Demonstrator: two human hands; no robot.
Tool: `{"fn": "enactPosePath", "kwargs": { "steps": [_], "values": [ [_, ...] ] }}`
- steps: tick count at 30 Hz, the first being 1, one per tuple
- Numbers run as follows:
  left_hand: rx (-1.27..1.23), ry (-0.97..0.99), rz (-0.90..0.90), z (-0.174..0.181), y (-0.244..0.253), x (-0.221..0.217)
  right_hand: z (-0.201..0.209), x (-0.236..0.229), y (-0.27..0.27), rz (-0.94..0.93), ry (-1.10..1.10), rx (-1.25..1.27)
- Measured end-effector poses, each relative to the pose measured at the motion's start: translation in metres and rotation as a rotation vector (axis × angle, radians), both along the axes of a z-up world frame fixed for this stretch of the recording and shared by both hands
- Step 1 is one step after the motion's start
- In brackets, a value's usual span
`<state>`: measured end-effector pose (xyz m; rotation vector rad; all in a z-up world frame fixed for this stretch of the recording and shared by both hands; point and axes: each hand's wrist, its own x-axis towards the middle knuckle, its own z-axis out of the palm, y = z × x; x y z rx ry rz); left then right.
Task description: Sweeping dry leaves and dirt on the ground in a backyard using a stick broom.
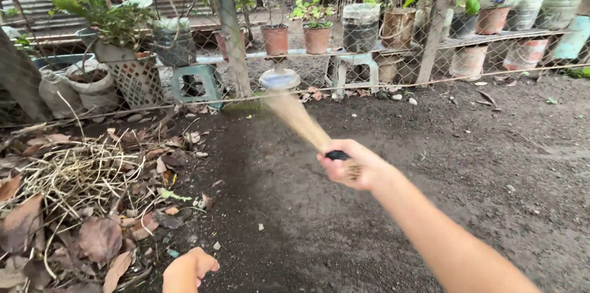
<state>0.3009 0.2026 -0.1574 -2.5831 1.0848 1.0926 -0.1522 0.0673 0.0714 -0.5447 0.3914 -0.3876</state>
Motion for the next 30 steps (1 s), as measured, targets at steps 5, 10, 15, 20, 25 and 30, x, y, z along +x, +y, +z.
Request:
{"fn": "enactPosePath", "kwargs": {
  "steps": [5, 10, 15, 20, 25, 30],
  "values": [
    [0.034, -0.011, 0.009, -0.009, 0.011, 0.016, -0.015, 0.039, 0.033, -0.535, 0.255, -0.119],
    [0.05, -0.021, -0.006, -0.016, 0.006, 0.029, -0.073, 0.029, 0.036, -0.766, 0.429, 0.004],
    [0.045, -0.027, -0.035, 0.03, 0.019, 0.0, -0.039, -0.03, 0.019, -0.015, 0.156, 0.072],
    [0.058, -0.001, -0.045, 0.015, 0.006, -0.008, 0.05, -0.023, 0.044, -0.109, 0.214, -0.103],
    [0.048, 0.025, -0.092, 0.023, 0.006, -0.014, 0.033, -0.027, 0.014, -0.448, 0.286, -0.289],
    [0.085, -0.032, -0.038, 0.042, 0.018, -0.018, -0.035, -0.063, -0.045, -0.768, 0.148, 0.039]
  ]
}}
